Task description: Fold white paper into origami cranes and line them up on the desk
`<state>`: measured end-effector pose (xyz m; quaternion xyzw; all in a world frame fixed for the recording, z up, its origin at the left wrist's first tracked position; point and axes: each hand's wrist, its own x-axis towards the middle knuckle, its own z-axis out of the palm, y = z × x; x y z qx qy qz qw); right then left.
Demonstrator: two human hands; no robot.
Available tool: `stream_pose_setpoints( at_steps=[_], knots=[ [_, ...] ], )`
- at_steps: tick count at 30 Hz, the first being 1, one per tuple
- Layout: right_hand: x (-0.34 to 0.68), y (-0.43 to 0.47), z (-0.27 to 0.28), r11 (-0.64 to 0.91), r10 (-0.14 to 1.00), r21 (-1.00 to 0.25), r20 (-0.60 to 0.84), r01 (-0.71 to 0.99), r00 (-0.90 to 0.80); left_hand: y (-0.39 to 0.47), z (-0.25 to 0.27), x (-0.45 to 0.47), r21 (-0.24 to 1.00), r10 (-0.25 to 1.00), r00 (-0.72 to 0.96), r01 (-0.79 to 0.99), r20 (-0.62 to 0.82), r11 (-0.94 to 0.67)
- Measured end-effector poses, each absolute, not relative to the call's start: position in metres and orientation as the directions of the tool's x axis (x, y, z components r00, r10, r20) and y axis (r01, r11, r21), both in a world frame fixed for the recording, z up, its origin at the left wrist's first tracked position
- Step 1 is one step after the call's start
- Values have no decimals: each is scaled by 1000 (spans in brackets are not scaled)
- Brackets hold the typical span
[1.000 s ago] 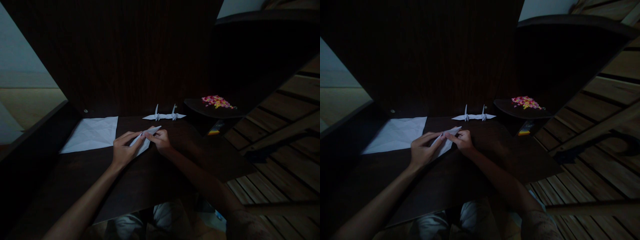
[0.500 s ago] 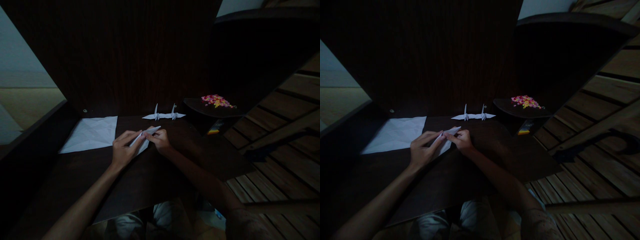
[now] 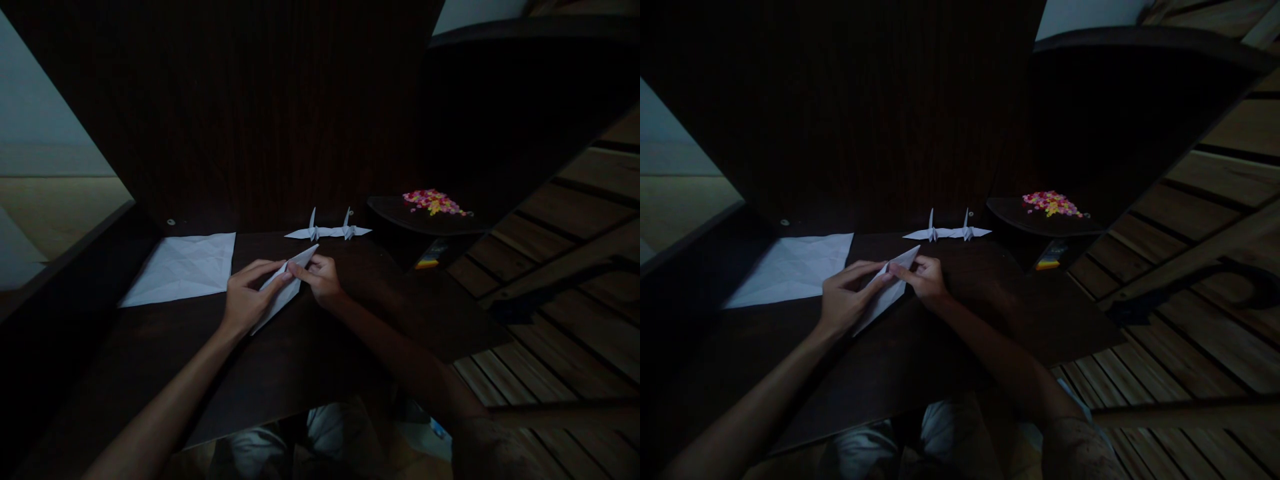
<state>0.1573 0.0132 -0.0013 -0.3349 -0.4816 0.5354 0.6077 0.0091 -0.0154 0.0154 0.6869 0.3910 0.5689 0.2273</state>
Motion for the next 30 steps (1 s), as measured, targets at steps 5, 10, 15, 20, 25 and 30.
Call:
stream_pose_setpoints(
  at_steps=[5,10,15,20,25,30],
  knots=[
    [159,17,-2,217,974,-903,225,-371,23,-14,13,10,862,887,13,231,462,-452],
    [161,19,1,229,972,-897,230,-378,42,-14,6,11,882,909,107,219,403,-417],
    [163,19,0,220,968,-902,250,-373,-34,-17,6,13,838,881,119,275,457,-472],
    [164,19,-1,204,967,-902,247,-380,-68,-18,7,14,813,862,108,291,495,-504],
    [162,17,-1,201,969,-904,240,-376,-58,-18,6,13,769,846,101,373,523,-519],
    [157,12,2,183,974,-923,217,-338,-67,-19,8,14,678,780,49,464,624,-571]
  ],
)
